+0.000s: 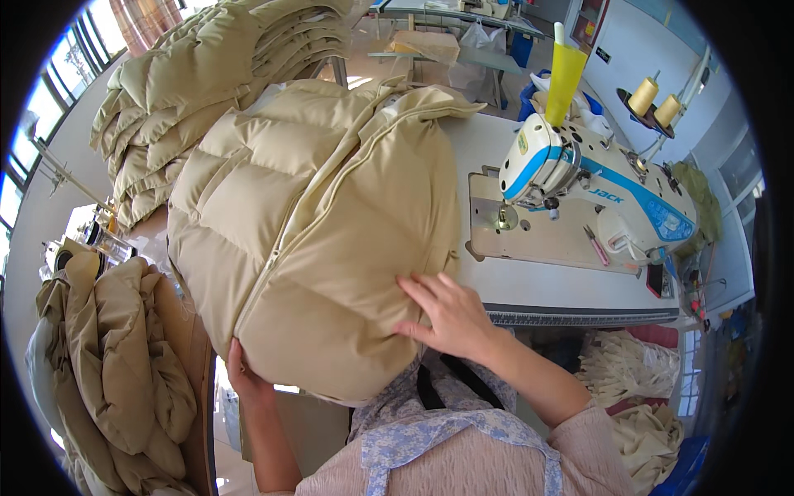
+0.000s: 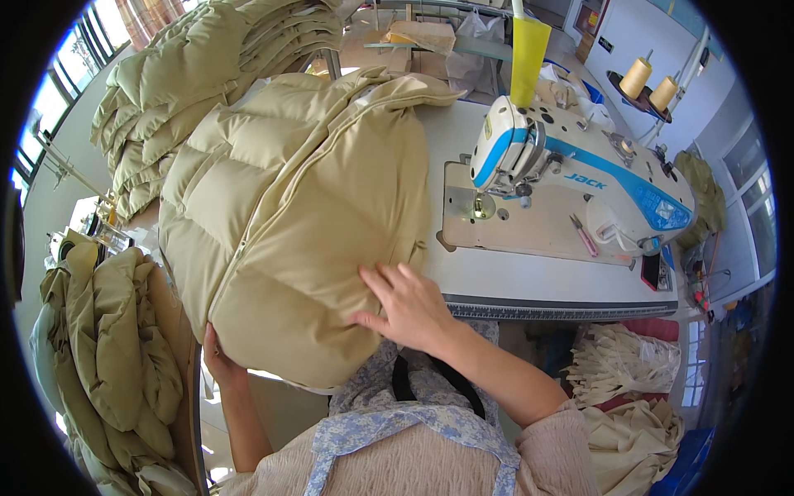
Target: The person sews a beige puffer jacket on a sewing machine, then turns it inside out and zips the front zipper. The jacket is smoothed and placed on a stack of similar jackets.
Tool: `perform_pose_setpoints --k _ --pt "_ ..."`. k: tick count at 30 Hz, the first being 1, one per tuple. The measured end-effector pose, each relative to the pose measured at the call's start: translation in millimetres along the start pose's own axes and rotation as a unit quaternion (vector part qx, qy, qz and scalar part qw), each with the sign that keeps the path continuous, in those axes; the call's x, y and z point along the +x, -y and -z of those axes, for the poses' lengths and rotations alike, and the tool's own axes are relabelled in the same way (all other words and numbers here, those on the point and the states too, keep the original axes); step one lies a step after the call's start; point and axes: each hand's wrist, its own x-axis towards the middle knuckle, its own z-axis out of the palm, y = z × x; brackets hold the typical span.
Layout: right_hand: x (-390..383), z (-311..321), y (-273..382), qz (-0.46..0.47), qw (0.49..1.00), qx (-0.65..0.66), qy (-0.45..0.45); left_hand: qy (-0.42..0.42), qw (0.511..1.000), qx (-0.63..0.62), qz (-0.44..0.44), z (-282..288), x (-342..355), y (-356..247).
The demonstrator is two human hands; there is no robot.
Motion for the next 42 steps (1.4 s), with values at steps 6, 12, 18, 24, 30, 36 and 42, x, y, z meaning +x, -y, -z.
perform_pose_setpoints --k 6,12,18,24,30,36,42 --pt "20 10 -50 -0.074 0.961 0.239 -0.115 -0.028 0.996 0.009 -0.090 81 8 -71" --pt "127 -1 -157 -0.165 0.908 0.154 -0.353 -0.046 0.991 0.010 -0.126 142 -25 -120" --pt "154 32 -143 -0.080 0.917 0.365 -0.142 -0.096 0.983 0.056 -0.147 190 -36 -116" --pt "234 74 -131 -0.051 0.891 0.450 -0.040 -0.155 0.983 0.026 -0.096 184 -41 -103" --pt "299 57 -118 -0.275 0.959 -0.040 0.051 -0.182 0.981 -0.034 -0.061 172 -57 -107" --pt "299 37 -134 -0.233 0.956 0.092 0.156 -0.115 0.983 0.047 -0.138 129 -42 -124" --pt "367 160 -130 0.052 0.936 0.155 -0.313 -0.253 0.915 0.089 -0.303 81 -3 -185"
